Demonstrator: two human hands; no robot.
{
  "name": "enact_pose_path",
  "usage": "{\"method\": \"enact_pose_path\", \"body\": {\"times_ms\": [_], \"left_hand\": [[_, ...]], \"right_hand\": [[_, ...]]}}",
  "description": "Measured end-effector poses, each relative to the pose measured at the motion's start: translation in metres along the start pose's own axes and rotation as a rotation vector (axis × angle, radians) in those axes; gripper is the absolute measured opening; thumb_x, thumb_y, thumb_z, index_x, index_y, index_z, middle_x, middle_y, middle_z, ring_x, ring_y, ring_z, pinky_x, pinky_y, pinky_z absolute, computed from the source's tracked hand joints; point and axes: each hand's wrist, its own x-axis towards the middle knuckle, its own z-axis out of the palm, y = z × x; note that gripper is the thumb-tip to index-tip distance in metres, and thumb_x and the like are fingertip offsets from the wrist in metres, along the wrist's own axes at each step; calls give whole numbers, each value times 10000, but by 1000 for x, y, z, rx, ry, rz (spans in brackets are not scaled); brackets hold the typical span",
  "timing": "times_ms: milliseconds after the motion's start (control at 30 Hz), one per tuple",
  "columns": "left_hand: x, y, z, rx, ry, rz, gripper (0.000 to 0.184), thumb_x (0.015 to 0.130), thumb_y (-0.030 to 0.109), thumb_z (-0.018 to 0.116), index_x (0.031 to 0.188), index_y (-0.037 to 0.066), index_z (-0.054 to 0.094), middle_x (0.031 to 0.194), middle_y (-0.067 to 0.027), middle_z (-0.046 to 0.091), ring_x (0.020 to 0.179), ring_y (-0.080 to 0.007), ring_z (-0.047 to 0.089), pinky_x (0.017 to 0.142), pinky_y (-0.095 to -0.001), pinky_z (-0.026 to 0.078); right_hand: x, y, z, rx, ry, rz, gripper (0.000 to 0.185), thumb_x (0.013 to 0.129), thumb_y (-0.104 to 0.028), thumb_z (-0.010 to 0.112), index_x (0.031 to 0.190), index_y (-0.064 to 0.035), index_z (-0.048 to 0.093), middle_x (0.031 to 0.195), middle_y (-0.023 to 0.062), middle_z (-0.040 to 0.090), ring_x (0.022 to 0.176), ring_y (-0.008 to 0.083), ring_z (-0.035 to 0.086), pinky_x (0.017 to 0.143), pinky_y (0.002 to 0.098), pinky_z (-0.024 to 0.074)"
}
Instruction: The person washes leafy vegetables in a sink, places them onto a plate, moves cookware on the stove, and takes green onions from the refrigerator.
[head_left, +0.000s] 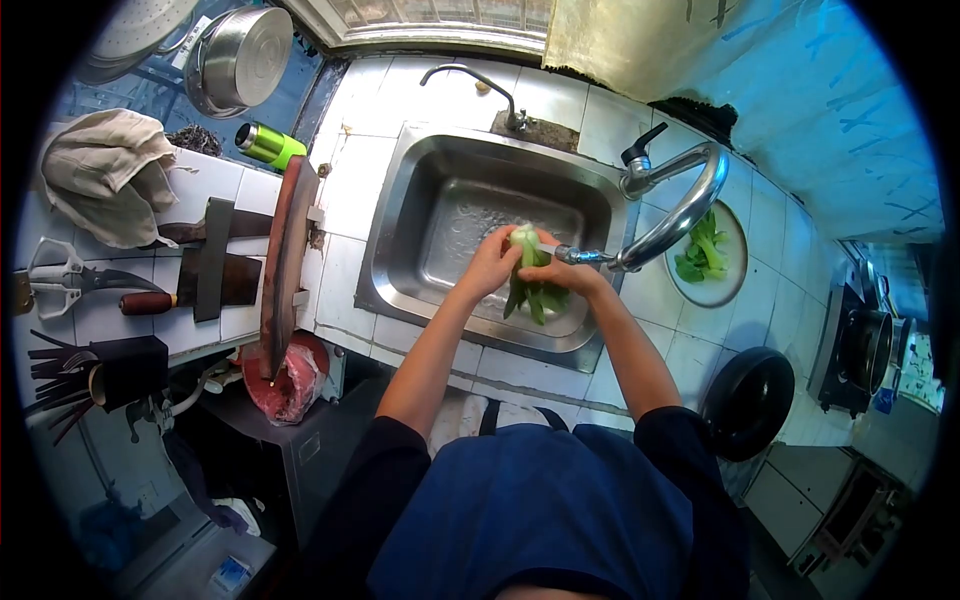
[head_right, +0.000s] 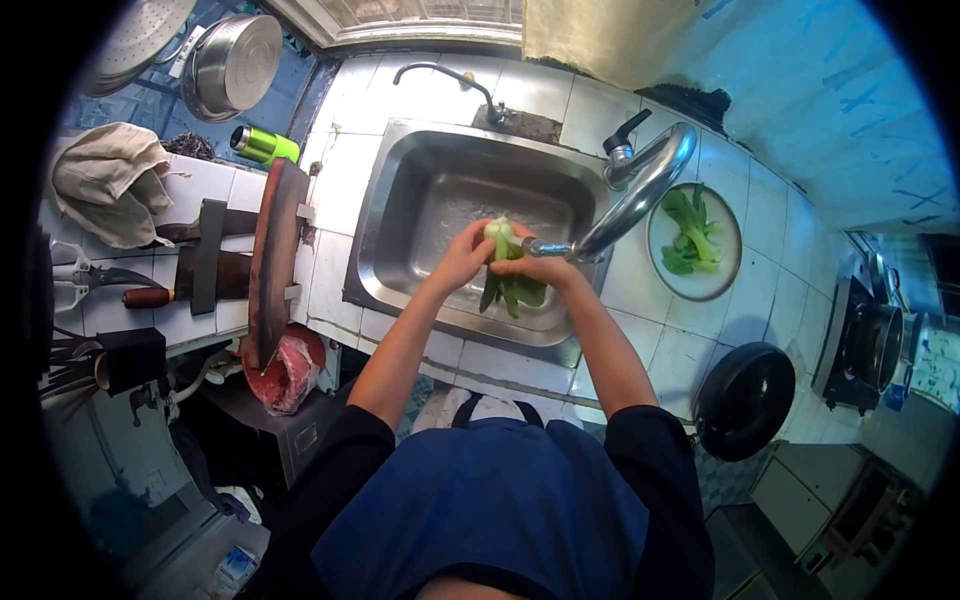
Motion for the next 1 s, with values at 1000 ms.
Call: {"method": "enact_pose_path", "body": {"times_ms": [1000], "left_hand": [[23, 27, 18, 1187, -276, 172, 203, 787, 195, 502, 906, 55, 590, 785, -162, 611, 724, -328, 595, 642, -423, 465]], "right_hand": [[-10, 12, -52, -811, -62, 278, 561, 555, -90, 639, 1074, -61, 429, 957, 155, 529, 926, 317, 535, 818, 354, 426]]}}
